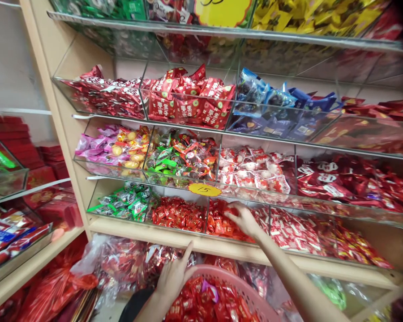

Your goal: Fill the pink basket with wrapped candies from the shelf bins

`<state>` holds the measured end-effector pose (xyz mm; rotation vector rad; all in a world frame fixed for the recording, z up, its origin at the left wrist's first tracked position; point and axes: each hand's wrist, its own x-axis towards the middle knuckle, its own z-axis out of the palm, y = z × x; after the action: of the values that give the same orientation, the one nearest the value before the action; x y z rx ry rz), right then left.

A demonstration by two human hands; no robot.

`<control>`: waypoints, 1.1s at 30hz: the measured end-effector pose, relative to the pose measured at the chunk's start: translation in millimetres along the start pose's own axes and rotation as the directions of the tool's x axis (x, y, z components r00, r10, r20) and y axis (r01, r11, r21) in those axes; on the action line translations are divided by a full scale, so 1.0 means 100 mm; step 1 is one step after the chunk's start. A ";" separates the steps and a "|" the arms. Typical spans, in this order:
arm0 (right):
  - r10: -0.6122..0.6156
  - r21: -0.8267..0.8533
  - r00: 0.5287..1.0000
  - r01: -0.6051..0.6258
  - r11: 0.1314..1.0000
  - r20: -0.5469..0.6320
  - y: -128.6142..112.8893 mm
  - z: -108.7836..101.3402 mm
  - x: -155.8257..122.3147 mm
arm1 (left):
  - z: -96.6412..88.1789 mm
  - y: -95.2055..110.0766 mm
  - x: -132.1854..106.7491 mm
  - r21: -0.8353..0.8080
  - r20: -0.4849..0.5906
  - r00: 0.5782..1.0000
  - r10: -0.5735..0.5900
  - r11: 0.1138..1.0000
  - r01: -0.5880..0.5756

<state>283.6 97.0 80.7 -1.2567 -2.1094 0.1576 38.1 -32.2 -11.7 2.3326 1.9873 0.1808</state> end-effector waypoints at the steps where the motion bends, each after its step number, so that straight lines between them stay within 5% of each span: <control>1: 0.025 0.003 1.000 -0.025 1.000 0.004 0.05 -0.03 0.03 | 0.00 0.00 0.01 0.000 -0.002 1.000 0.001 1.000 -0.001; 11: 0.124 -0.177 0.976 -0.092 0.980 0.180 0.11 0.06 0.09 | 0.05 -0.03 0.04 0.020 -0.005 1.000 -0.001 1.000 0.001; 23: 0.460 -0.373 0.886 -0.408 0.833 0.058 -0.19 0.25 0.25 | 0.03 -0.05 0.05 -0.013 0.014 1.000 0.012 1.000 -0.012; 33: 0.433 -0.265 0.900 -0.404 0.876 0.059 -0.15 0.24 0.23 | 0.06 -0.06 0.06 0.028 -0.013 1.000 0.019 0.999 -0.019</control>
<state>250.4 113.3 79.5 -1.8926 -1.9642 0.1633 34.2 -25.0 -17.8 2.3737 1.9873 0.1716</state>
